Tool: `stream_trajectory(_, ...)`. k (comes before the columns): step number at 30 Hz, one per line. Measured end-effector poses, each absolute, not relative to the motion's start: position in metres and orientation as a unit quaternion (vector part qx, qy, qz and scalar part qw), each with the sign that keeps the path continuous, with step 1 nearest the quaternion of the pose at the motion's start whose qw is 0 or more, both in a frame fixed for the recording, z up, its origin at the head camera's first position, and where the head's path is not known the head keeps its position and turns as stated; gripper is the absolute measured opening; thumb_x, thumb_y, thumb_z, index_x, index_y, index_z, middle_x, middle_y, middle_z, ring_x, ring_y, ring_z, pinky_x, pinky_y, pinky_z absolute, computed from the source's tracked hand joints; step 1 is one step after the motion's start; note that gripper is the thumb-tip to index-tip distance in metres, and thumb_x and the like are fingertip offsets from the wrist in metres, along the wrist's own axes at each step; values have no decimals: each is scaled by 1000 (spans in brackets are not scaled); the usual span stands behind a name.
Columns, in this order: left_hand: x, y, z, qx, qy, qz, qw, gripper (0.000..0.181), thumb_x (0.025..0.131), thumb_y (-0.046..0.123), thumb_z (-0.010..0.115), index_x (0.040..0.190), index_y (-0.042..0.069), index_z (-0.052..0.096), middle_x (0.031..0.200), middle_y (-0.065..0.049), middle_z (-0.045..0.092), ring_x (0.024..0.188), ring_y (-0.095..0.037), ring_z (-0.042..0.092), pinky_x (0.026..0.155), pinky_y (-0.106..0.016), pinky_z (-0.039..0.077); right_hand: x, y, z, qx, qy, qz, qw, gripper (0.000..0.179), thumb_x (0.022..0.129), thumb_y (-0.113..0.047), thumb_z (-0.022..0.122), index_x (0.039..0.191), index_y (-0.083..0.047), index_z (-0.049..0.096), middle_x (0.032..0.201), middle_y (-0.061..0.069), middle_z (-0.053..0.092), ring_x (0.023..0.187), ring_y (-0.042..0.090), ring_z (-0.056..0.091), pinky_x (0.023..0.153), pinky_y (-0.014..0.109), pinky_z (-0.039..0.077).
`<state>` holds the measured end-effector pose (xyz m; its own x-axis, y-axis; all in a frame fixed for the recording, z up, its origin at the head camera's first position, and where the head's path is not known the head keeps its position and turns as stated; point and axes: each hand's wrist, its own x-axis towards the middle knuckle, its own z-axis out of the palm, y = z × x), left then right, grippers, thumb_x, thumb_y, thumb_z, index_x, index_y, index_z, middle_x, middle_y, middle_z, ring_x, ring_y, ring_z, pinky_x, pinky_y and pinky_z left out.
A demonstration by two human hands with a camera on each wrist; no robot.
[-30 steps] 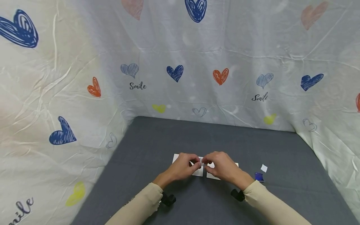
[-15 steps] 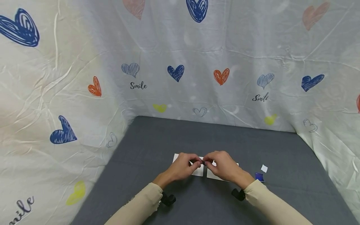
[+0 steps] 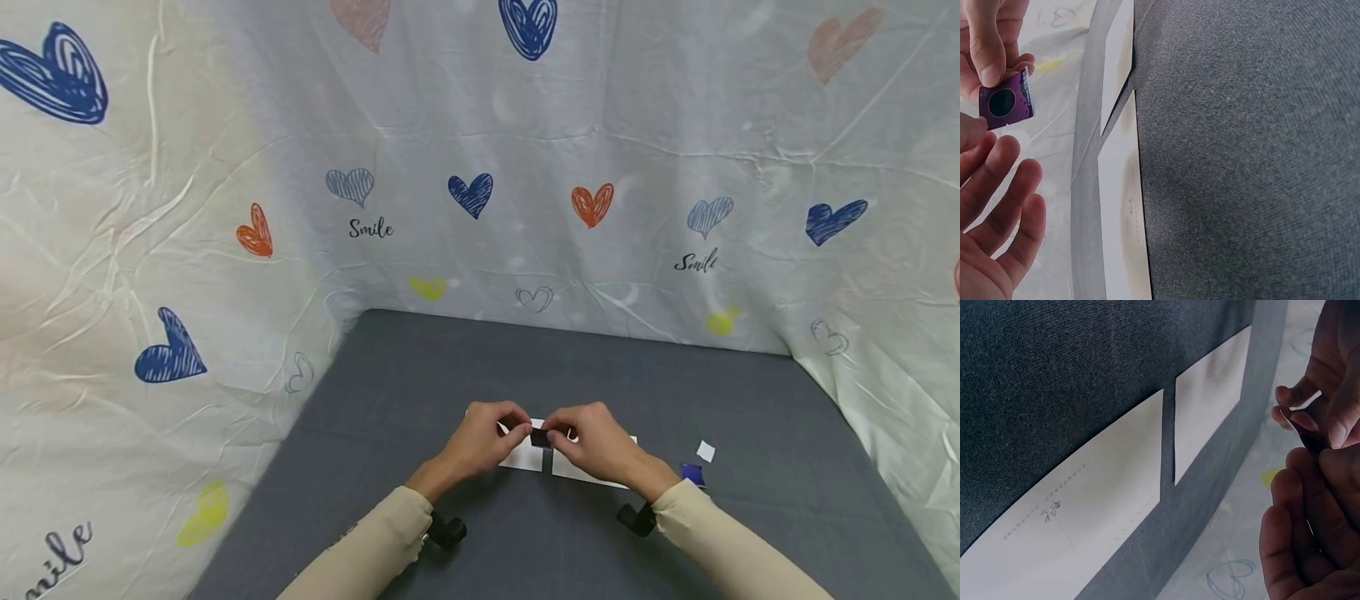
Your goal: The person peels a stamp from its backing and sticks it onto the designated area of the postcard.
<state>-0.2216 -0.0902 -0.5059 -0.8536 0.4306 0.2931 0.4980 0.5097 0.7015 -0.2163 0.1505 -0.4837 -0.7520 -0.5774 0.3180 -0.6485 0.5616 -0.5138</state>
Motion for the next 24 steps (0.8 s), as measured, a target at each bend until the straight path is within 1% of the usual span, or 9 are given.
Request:
stream_trajectory(3, -222, -90, -505, -272, -869, -410, 44, 8, 104, 13, 74, 104, 12, 81, 94, 1, 82, 85, -9, 73, 74, -25, 59, -217, 151, -484, 348, -881, 316, 56, 13, 100, -4, 73, 105, -11, 84, 92, -4, 81, 78, 1, 69, 73, 31, 60)
stream_trajectory(7, -224, -89, -503, -279, -868, -407, 50, 9, 105, 13, 73, 103, 11, 81, 95, 1, 82, 85, -9, 73, 73, -27, 60, -219, 152, -483, 345, -882, 313, 67, 13, 100, -6, 76, 109, -12, 83, 91, -5, 81, 76, 0, 69, 71, 25, 57)
stream_trajectory(12, -227, -89, -498, -281, -866, -411, 58, 9, 105, 12, 73, 102, 11, 81, 94, -2, 82, 81, -9, 72, 71, -24, 58, -223, 151, -479, 336, -883, 319, 73, 17, 99, -9, 77, 116, -9, 80, 90, -5, 82, 75, 0, 70, 68, 24, 56)
stream_trajectory(15, -230, -89, -493, -283, -864, -411, 64, 9, 104, 11, 73, 101, 11, 81, 94, -4, 82, 81, -10, 73, 72, -23, 58, -228, 150, -476, 329, -884, 322, 85, 13, 99, -10, 78, 112, -10, 80, 88, -6, 82, 74, 0, 70, 66, 24, 56)
stream_trajectory(19, -233, -90, -488, -281, -866, -409, 66, 9, 104, 10, 73, 100, 11, 81, 94, -2, 82, 82, -11, 74, 73, -24, 59, -234, 149, -471, 327, -884, 322, 95, 2, 100, -13, 79, 101, -14, 81, 84, -7, 79, 70, -1, 67, 64, 22, 54)
stream_trajectory(24, -238, -91, -485, -270, -871, -406, 65, 10, 105, 12, 72, 101, 12, 80, 93, 1, 81, 81, -10, 73, 74, -24, 59, -239, 147, -467, 328, -884, 322, 92, 4, 100, -14, 79, 97, -15, 80, 80, -8, 77, 67, -3, 63, 62, 22, 52)
